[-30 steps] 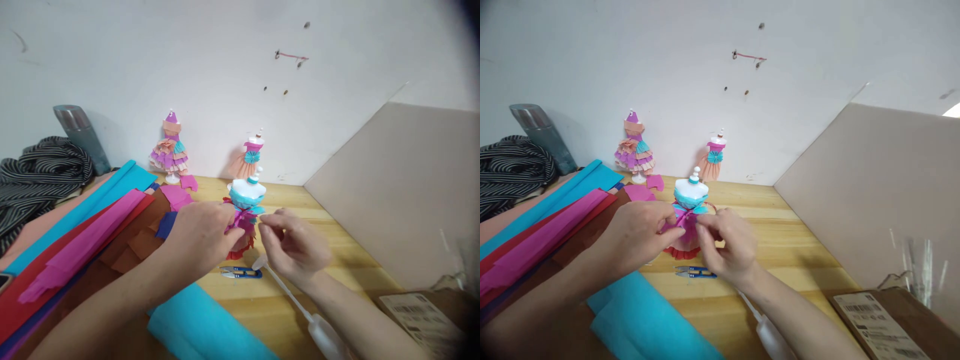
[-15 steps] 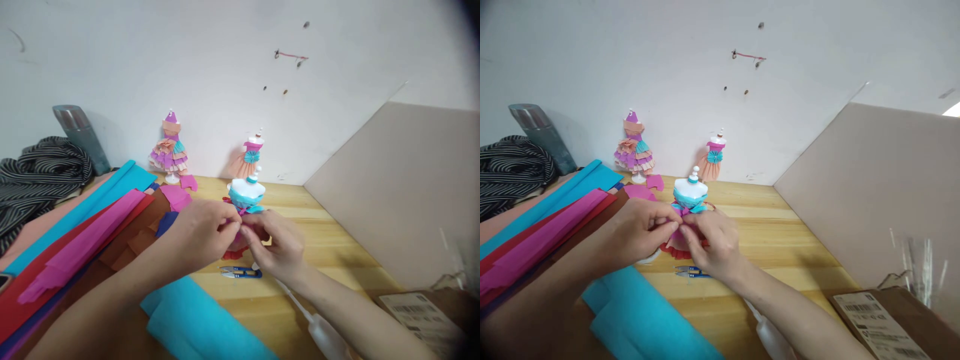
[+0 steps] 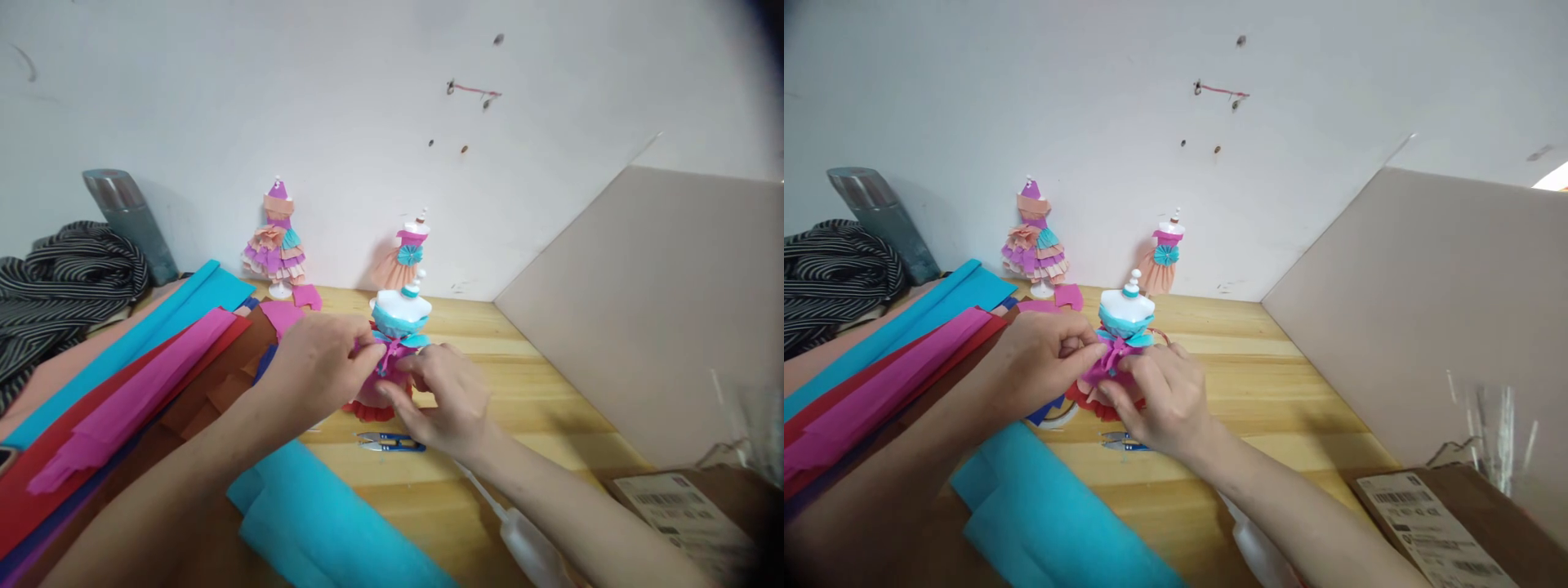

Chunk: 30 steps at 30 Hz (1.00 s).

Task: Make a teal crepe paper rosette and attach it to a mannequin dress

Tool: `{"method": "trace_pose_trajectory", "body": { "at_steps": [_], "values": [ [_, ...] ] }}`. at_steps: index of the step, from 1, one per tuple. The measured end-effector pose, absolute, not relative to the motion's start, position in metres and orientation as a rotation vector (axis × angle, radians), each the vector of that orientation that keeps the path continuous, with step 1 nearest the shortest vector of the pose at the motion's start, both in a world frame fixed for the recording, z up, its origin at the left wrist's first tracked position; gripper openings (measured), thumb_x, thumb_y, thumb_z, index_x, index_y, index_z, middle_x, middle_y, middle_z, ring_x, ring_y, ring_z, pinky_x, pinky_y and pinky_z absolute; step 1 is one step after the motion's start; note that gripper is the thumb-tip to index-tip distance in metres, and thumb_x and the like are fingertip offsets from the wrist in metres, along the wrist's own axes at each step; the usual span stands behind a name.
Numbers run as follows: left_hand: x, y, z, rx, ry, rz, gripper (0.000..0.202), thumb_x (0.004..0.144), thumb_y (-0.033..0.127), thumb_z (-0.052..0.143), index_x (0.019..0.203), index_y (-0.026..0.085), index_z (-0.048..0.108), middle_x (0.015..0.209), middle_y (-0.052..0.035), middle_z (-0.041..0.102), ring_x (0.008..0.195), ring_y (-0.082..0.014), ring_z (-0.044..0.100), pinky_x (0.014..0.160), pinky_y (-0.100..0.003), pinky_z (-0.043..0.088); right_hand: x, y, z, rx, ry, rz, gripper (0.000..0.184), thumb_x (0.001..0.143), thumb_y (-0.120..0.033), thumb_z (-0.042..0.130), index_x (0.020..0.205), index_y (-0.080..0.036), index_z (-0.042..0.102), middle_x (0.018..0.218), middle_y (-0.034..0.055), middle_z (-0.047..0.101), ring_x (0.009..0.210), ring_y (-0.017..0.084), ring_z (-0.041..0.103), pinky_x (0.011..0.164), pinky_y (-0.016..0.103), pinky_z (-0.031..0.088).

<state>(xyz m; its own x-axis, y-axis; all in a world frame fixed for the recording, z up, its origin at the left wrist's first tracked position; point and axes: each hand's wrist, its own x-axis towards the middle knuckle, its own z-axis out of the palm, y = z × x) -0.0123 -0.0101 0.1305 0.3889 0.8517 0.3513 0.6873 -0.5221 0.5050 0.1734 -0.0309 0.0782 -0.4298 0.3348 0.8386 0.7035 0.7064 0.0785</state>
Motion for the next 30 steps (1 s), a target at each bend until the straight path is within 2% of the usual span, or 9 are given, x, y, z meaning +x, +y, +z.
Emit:
{"method": "trace_pose_trajectory", "body": {
  "at_steps": [6, 14, 20, 22, 27, 30],
  "values": [
    [-0.009, -0.010, 0.130, 2.392, 1.410, 0.712, 0.032, 0.083, 0.030, 0.054, 0.054, 0.017, 0.051, 0.050, 0.0014, 0.047, 0.051, -0.0118, 0.039, 0.051, -0.026, 0.023, 0.168, -0.027, 0.081, -0.752, -2.016, -0.522, 0.015, 0.080, -0.007, 0.065, 0.083, -0.019, 0.056, 0.057, -0.0034, 0.050, 0.048, 0.011, 0.043, 0.051, 0.027, 0.033],
    [-0.007, -0.010, 0.127, 2.452, 1.427, 0.676, 0.030, 0.085, 0.025, 0.048, 0.055, 0.017, 0.051, 0.052, 0.0002, 0.048, 0.051, -0.0121, 0.037, 0.051, -0.028, 0.020, 0.166, -0.033, 0.101, -0.926, -1.883, -0.091, 0.014, 0.084, -0.012, 0.057, 0.072, -0.019, 0.057, 0.052, -0.0058, 0.047, 0.043, 0.007, 0.039, 0.043, 0.022, 0.032],
    [-0.008, -0.013, 0.129, 2.461, 1.426, 0.686, 0.030, 0.085, 0.024, 0.048, 0.056, 0.017, 0.051, 0.053, 0.0004, 0.050, 0.051, -0.0116, 0.039, 0.051, -0.027, 0.020, 0.170, -0.026, 0.106, -0.926, -1.871, -0.143, 0.015, 0.083, -0.012, 0.058, 0.070, -0.019, 0.058, 0.051, -0.0059, 0.046, 0.043, 0.007, 0.037, 0.042, 0.021, 0.033],
    [-0.008, -0.014, 0.131, 2.444, 1.445, 0.696, 0.032, 0.086, 0.028, 0.050, 0.056, 0.017, 0.050, 0.052, 0.0004, 0.050, 0.050, -0.0116, 0.040, 0.051, -0.027, 0.021, 0.170, -0.024, 0.105, -0.930, -1.880, -0.223, 0.015, 0.083, -0.011, 0.058, 0.070, -0.019, 0.058, 0.051, -0.0060, 0.045, 0.043, 0.007, 0.037, 0.043, 0.022, 0.033],
    [-0.008, -0.014, 0.134, 2.400, 1.548, 0.600, 0.045, 0.082, 0.053, 0.055, 0.054, 0.019, 0.049, 0.053, -0.0016, 0.053, 0.053, -0.0147, 0.046, 0.051, -0.027, 0.023, 0.170, -0.020, 0.100, -0.943, -1.836, -0.356, 0.011, 0.081, -0.011, 0.061, 0.073, -0.019, 0.059, 0.051, -0.0071, 0.042, 0.043, 0.008, 0.038, 0.045, 0.023, 0.033],
    [-0.010, -0.011, 0.132, 2.407, 1.606, 0.547, 0.044, 0.082, 0.057, 0.053, 0.060, 0.019, 0.053, 0.058, -0.0033, 0.056, 0.059, -0.0188, 0.053, 0.053, -0.028, 0.027, 0.172, -0.017, 0.098, -0.916, -1.813, -0.381, 0.010, 0.080, -0.011, 0.062, 0.077, -0.020, 0.060, 0.052, -0.0077, 0.040, 0.043, 0.008, 0.038, 0.045, 0.022, 0.034]
  ]
}}
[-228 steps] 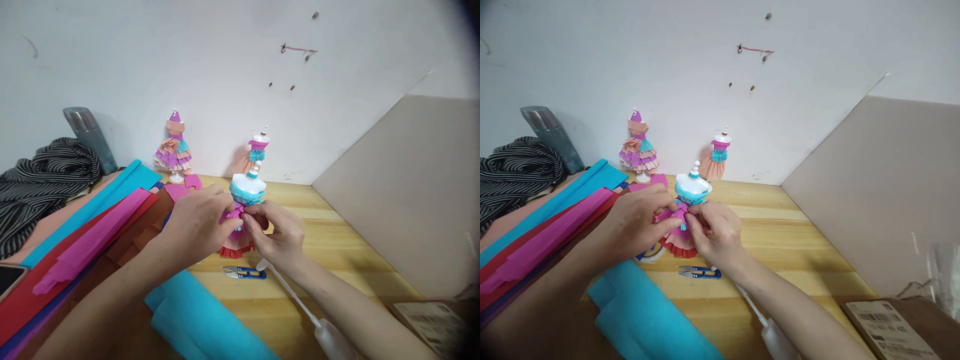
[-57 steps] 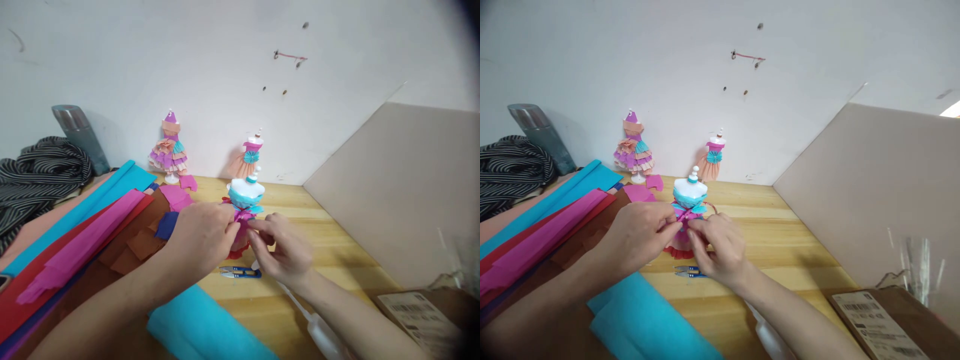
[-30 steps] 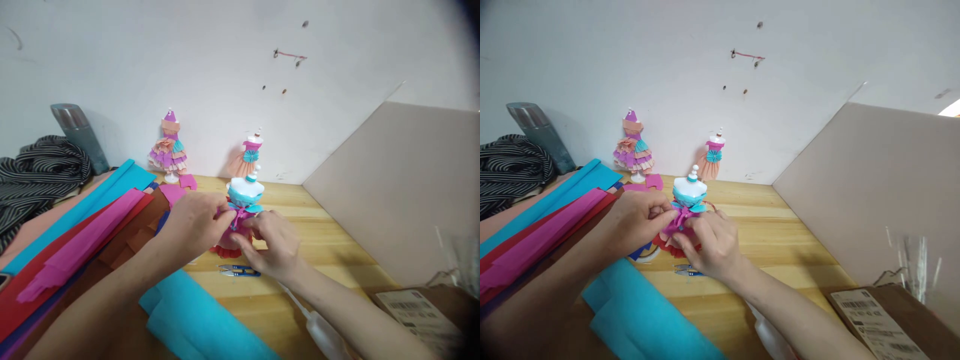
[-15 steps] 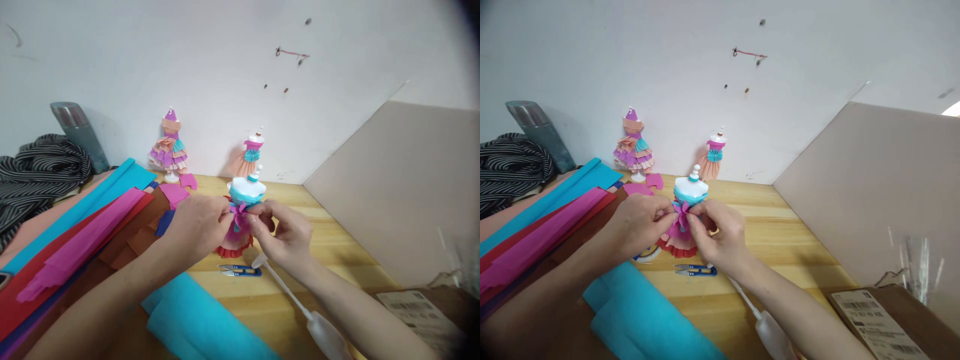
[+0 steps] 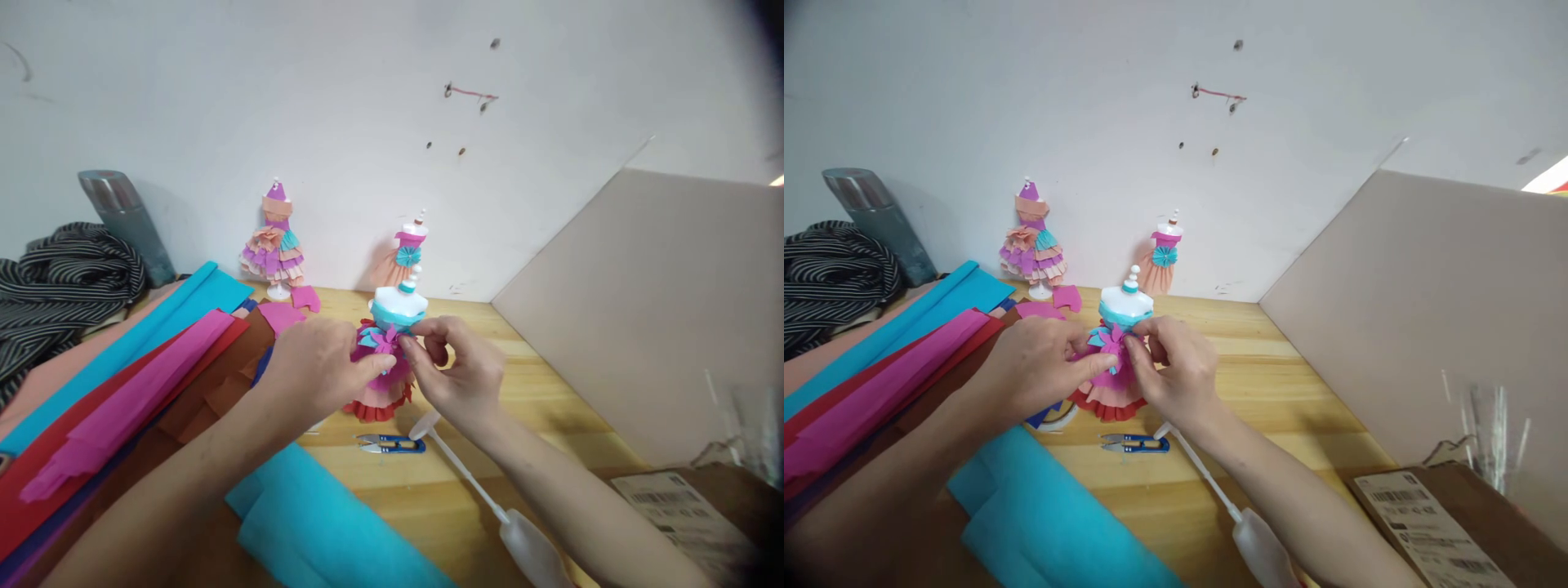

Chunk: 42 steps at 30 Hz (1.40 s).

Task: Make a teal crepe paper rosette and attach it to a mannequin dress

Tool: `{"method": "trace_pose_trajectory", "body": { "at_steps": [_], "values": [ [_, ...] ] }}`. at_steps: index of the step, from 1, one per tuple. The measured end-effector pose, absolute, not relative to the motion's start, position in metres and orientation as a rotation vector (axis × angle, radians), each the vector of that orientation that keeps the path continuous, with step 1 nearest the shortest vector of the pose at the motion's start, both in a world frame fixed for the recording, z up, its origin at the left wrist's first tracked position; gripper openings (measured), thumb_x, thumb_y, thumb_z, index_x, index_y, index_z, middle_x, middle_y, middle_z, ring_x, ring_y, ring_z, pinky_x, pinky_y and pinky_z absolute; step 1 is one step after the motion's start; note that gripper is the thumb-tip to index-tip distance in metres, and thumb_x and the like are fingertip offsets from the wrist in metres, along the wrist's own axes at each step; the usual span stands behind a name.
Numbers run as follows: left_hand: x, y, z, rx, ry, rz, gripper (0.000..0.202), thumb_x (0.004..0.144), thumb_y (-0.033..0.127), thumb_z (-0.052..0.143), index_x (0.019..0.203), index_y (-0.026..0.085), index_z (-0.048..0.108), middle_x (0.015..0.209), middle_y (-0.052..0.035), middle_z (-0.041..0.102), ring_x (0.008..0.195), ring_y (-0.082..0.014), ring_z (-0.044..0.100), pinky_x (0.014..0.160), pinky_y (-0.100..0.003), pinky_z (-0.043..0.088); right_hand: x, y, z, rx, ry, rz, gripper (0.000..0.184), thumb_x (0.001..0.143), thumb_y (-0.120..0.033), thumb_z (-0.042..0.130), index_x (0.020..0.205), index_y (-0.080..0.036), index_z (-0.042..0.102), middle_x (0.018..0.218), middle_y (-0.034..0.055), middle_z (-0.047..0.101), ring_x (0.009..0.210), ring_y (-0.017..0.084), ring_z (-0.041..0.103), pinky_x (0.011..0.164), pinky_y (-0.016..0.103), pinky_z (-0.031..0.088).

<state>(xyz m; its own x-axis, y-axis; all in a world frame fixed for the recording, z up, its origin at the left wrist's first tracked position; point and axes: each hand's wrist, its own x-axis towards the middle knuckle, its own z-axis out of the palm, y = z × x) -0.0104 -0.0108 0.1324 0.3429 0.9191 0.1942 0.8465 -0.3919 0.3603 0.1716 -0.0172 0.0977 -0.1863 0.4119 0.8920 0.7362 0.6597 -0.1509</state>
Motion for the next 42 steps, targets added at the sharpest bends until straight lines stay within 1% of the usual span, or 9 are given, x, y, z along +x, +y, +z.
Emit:
{"method": "trace_pose_trajectory", "body": {
  "at_steps": [5, 10, 15, 20, 25, 29, 32, 36, 42],
  "values": [
    [-0.013, -0.001, 0.123, 2.370, 1.609, 0.696, 0.041, 0.079, 0.054, 0.057, 0.093, 0.015, 0.059, 0.088, -0.0106, 0.067, 0.089, -0.0292, 0.063, 0.068, -0.035, 0.043, 0.173, -0.017, 0.097, -0.881, -1.817, -0.372, 0.010, 0.081, -0.010, 0.061, 0.080, -0.020, 0.060, 0.052, -0.0078, 0.040, 0.044, 0.008, 0.039, 0.045, 0.022, 0.033],
    [-0.005, 0.006, 0.119, 2.211, 1.275, 0.958, 0.052, 0.075, 0.038, 0.066, 0.120, 0.017, 0.054, 0.119, -0.0109, 0.065, 0.116, -0.0274, 0.057, 0.092, -0.036, 0.047, 0.171, -0.019, 0.100, -0.891, -1.827, -0.367, 0.010, 0.082, -0.012, 0.060, 0.077, -0.020, 0.061, 0.051, -0.0071, 0.041, 0.043, 0.008, 0.039, 0.044, 0.023, 0.033],
    [0.006, 0.008, 0.121, 2.036, 1.118, 1.035, 0.027, 0.076, 0.024, 0.062, 0.103, 0.017, 0.064, 0.101, -0.0057, 0.071, 0.097, -0.0221, 0.064, 0.085, -0.034, 0.050, 0.172, -0.019, 0.102, -0.870, -1.827, -0.354, 0.010, 0.082, -0.011, 0.061, 0.080, -0.020, 0.060, 0.053, -0.0072, 0.041, 0.043, 0.008, 0.039, 0.044, 0.023, 0.033],
    [0.009, 0.010, 0.112, 1.995, 1.131, 1.099, 0.011, 0.077, 0.024, 0.061, 0.084, 0.016, 0.065, 0.082, -0.0029, 0.070, 0.080, -0.0184, 0.065, 0.073, -0.030, 0.051, 0.177, -0.018, 0.095, -0.862, -1.730, -0.210, 0.012, 0.083, -0.012, 0.061, 0.092, -0.021, 0.062, 0.059, -0.0060, 0.047, 0.048, 0.009, 0.043, 0.047, 0.023, 0.039],
    [0.011, 0.009, 0.107, 1.907, 1.091, 1.102, 0.019, 0.077, 0.027, 0.063, 0.092, 0.016, 0.065, 0.090, -0.0051, 0.072, 0.088, -0.0200, 0.066, 0.079, -0.032, 0.052, 0.182, -0.014, 0.091, -0.914, -1.619, 0.066, 0.025, 0.085, -0.023, 0.061, 0.110, -0.021, 0.058, 0.095, 0.0058, 0.063, 0.081, 0.017, 0.060, 0.069, 0.032, 0.051],
    [0.012, 0.009, 0.106, 1.850, 1.057, 1.082, 0.025, 0.077, 0.027, 0.062, 0.099, 0.015, 0.065, 0.098, -0.0067, 0.072, 0.092, -0.0205, 0.066, 0.085, -0.035, 0.052, 0.179, -0.014, 0.092, -0.882, -1.675, 0.259, 0.043, 0.085, -0.026, 0.063, 0.126, -0.023, 0.051, 0.120, 0.0109, 0.062, 0.100, 0.021, 0.062, 0.077, 0.036, 0.053],
    [0.011, 0.011, 0.105, 1.870, 1.026, 1.094, 0.024, 0.077, 0.025, 0.062, 0.099, 0.016, 0.065, 0.099, -0.0069, 0.072, 0.095, -0.0214, 0.066, 0.088, -0.037, 0.052, 0.175, -0.013, 0.092, -0.881, -1.696, 0.274, 0.052, 0.082, -0.024, 0.067, 0.130, -0.024, 0.049, 0.121, 0.0099, 0.063, 0.099, 0.021, 0.062, 0.077, 0.035, 0.053],
    [0.005, 0.015, 0.106, 1.940, 0.917, 1.099, 0.024, 0.077, 0.026, 0.065, 0.099, 0.016, 0.067, 0.101, -0.0068, 0.072, 0.098, -0.0233, 0.066, 0.091, -0.038, 0.050, 0.173, -0.008, 0.093, -0.906, -1.648, 0.354, 0.043, 0.081, -0.023, 0.068, 0.122, -0.024, 0.056, 0.113, 0.0075, 0.067, 0.091, 0.019, 0.064, 0.077, 0.034, 0.053],
    [-0.006, 0.024, 0.109, 2.024, 0.737, 1.036, 0.048, 0.071, 0.027, 0.077, 0.117, 0.018, 0.065, 0.116, -0.0063, 0.068, 0.111, -0.0245, 0.061, 0.098, -0.037, 0.047, 0.174, -0.007, 0.095, -0.923, -1.618, 0.426, 0.039, 0.079, -0.022, 0.069, 0.117, -0.024, 0.060, 0.105, 0.0056, 0.069, 0.087, 0.019, 0.065, 0.077, 0.035, 0.053]
  ]
}}
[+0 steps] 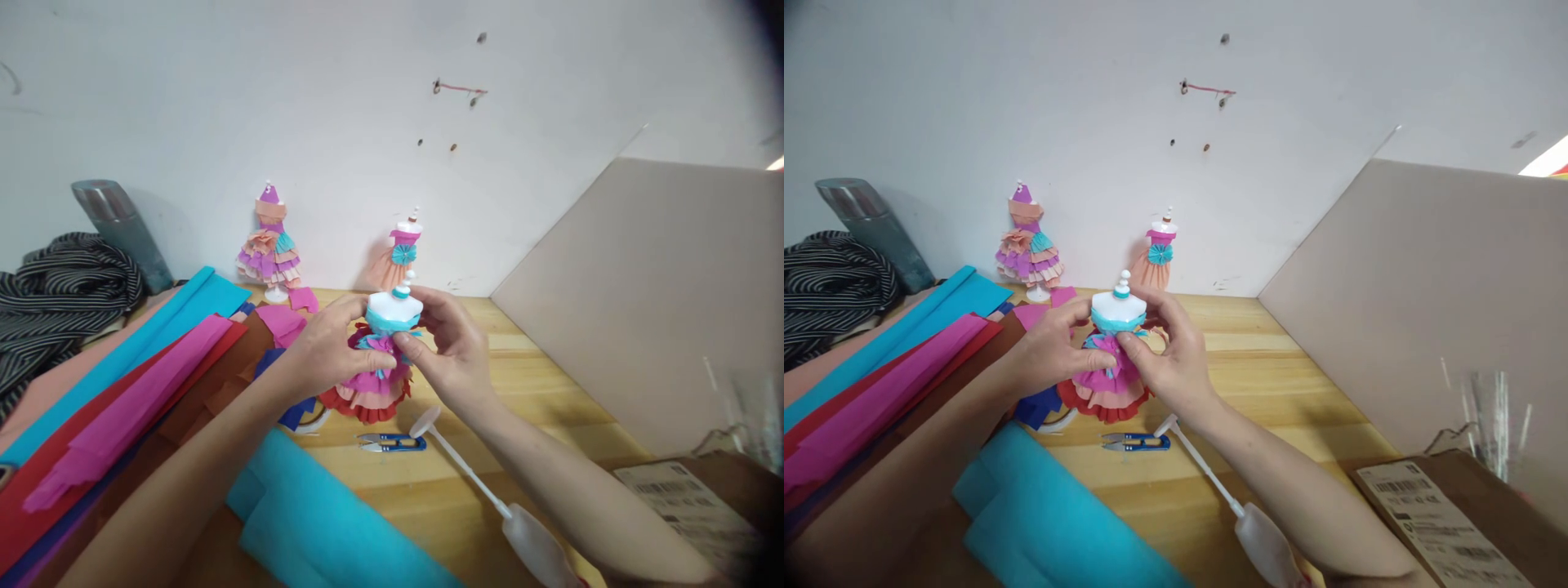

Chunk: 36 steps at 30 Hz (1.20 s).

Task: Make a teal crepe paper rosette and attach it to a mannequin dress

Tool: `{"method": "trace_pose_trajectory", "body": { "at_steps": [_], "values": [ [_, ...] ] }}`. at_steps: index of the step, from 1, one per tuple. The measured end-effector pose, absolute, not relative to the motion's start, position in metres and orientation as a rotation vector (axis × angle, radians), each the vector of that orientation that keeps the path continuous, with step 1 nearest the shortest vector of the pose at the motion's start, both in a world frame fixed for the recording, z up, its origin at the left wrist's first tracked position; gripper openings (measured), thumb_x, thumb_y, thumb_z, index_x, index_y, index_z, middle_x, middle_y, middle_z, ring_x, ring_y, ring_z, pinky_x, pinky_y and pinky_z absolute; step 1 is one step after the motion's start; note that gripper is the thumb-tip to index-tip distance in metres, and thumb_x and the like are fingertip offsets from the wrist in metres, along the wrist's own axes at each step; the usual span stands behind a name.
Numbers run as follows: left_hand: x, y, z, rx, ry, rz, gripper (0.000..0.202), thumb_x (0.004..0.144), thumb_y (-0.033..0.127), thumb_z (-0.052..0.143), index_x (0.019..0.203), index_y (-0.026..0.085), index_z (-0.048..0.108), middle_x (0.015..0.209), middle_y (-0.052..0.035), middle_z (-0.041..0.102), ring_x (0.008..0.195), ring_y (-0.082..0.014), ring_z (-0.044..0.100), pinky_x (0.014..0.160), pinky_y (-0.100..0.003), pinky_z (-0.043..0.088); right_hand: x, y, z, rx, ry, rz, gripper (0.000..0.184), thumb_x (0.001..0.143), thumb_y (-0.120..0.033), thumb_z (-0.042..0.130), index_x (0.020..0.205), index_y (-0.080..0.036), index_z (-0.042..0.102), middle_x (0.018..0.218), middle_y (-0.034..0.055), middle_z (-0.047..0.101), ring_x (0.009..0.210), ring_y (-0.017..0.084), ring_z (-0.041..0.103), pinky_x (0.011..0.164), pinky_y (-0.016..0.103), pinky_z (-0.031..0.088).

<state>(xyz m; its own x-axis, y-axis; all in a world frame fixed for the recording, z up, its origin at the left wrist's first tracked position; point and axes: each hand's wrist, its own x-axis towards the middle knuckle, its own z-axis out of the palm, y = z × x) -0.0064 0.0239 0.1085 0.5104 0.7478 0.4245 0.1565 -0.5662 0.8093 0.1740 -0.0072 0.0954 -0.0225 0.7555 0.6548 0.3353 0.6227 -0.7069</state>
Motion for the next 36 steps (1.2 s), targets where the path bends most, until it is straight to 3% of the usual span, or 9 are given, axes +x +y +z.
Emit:
{"method": "trace_pose_trajectory", "body": {
  "at_steps": [4, 11, 15, 19, 22, 25, 28, 31, 36],
  "values": [
    [-0.008, 0.026, 0.107, 2.073, 0.686, 0.983, 0.058, 0.069, 0.023, 0.079, 0.124, 0.019, 0.061, 0.123, -0.0071, 0.065, 0.114, -0.0248, 0.059, 0.101, -0.038, 0.045, 0.176, -0.008, 0.098, -0.933, -1.620, 0.463, 0.038, 0.078, -0.024, 0.071, 0.115, -0.024, 0.060, 0.104, 0.0054, 0.070, 0.088, 0.019, 0.066, 0.076, 0.034, 0.053],
    [-0.003, 0.024, 0.099, 2.042, 0.740, 0.965, 0.035, 0.075, 0.022, 0.070, 0.107, 0.013, 0.062, 0.109, -0.0101, 0.066, 0.099, -0.0237, 0.063, 0.090, -0.039, 0.051, 0.181, -0.007, 0.102, -0.887, -1.652, 0.563, 0.038, 0.080, -0.037, 0.071, 0.114, -0.023, 0.060, 0.105, 0.0070, 0.069, 0.090, 0.020, 0.066, 0.078, 0.036, 0.055],
    [-0.003, 0.024, 0.100, 2.008, 0.691, 0.967, 0.033, 0.076, 0.023, 0.067, 0.108, 0.013, 0.061, 0.107, -0.0094, 0.066, 0.098, -0.0230, 0.064, 0.090, -0.038, 0.051, 0.187, -0.009, 0.102, -0.868, -1.699, 0.625, 0.045, 0.083, -0.047, 0.068, 0.120, -0.024, 0.059, 0.112, 0.0091, 0.067, 0.097, 0.022, 0.066, 0.084, 0.039, 0.055],
    [-0.002, 0.022, 0.102, 2.000, 0.716, 0.957, 0.032, 0.076, 0.021, 0.066, 0.107, 0.014, 0.063, 0.107, -0.0086, 0.067, 0.099, -0.0232, 0.064, 0.092, -0.038, 0.051, 0.189, -0.013, 0.099, -0.823, -1.807, 0.554, 0.062, 0.085, -0.048, 0.066, 0.140, -0.029, 0.045, 0.136, 0.0109, 0.057, 0.114, 0.027, 0.061, 0.090, 0.041, 0.054],
    [-0.001, 0.022, 0.102, 2.000, 0.727, 0.968, 0.032, 0.075, 0.021, 0.066, 0.107, 0.015, 0.064, 0.110, -0.0088, 0.067, 0.101, -0.0235, 0.064, 0.092, -0.038, 0.051, 0.186, -0.015, 0.096, -0.824, -1.900, 0.404, 0.082, 0.083, -0.042, 0.070, 0.151, -0.034, 0.026, 0.152, 0.0096, 0.042, 0.132, 0.030, 0.049, 0.098, 0.045, 0.051],
    [-0.001, 0.022, 0.101, 2.010, 0.737, 0.980, 0.032, 0.074, 0.019, 0.065, 0.106, 0.015, 0.064, 0.109, -0.0084, 0.068, 0.100, -0.0234, 0.064, 0.091, -0.037, 0.051, 0.183, -0.015, 0.093, -0.827, -1.947, 0.309, 0.091, 0.081, -0.037, 0.073, 0.154, -0.036, 0.017, 0.158, 0.0074, 0.034, 0.140, 0.032, 0.039, 0.107, 0.049, 0.044],
    [-0.001, 0.023, 0.099, 2.026, 0.721, 0.983, 0.035, 0.075, 0.016, 0.062, 0.110, 0.016, 0.064, 0.109, -0.0083, 0.068, 0.098, -0.0226, 0.064, 0.091, -0.037, 0.051, 0.181, -0.011, 0.091, -0.845, -1.896, 0.333, 0.086, 0.082, -0.035, 0.071, 0.153, -0.034, 0.022, 0.154, 0.0091, 0.040, 0.137, 0.032, 0.045, 0.107, 0.050, 0.045],
    [-0.002, 0.023, 0.099, 2.028, 0.702, 0.979, 0.039, 0.077, 0.018, 0.062, 0.116, 0.015, 0.063, 0.109, -0.0085, 0.069, 0.098, -0.0224, 0.064, 0.093, -0.037, 0.051, 0.181, -0.007, 0.089, -0.854, -1.821, 0.393, 0.071, 0.084, -0.032, 0.069, 0.148, -0.031, 0.036, 0.144, 0.0101, 0.052, 0.123, 0.029, 0.057, 0.097, 0.045, 0.052],
    [-0.002, 0.022, 0.099, 2.024, 0.681, 1.002, 0.038, 0.078, 0.020, 0.064, 0.116, 0.014, 0.063, 0.110, -0.0095, 0.068, 0.100, -0.0224, 0.064, 0.092, -0.037, 0.051, 0.183, -0.004, 0.092, -0.853, -1.785, 0.372, 0.053, 0.081, -0.023, 0.071, 0.131, -0.028, 0.056, 0.129, 0.0068, 0.064, 0.108, 0.024, 0.065, 0.091, 0.039, 0.054]
  ]
}}
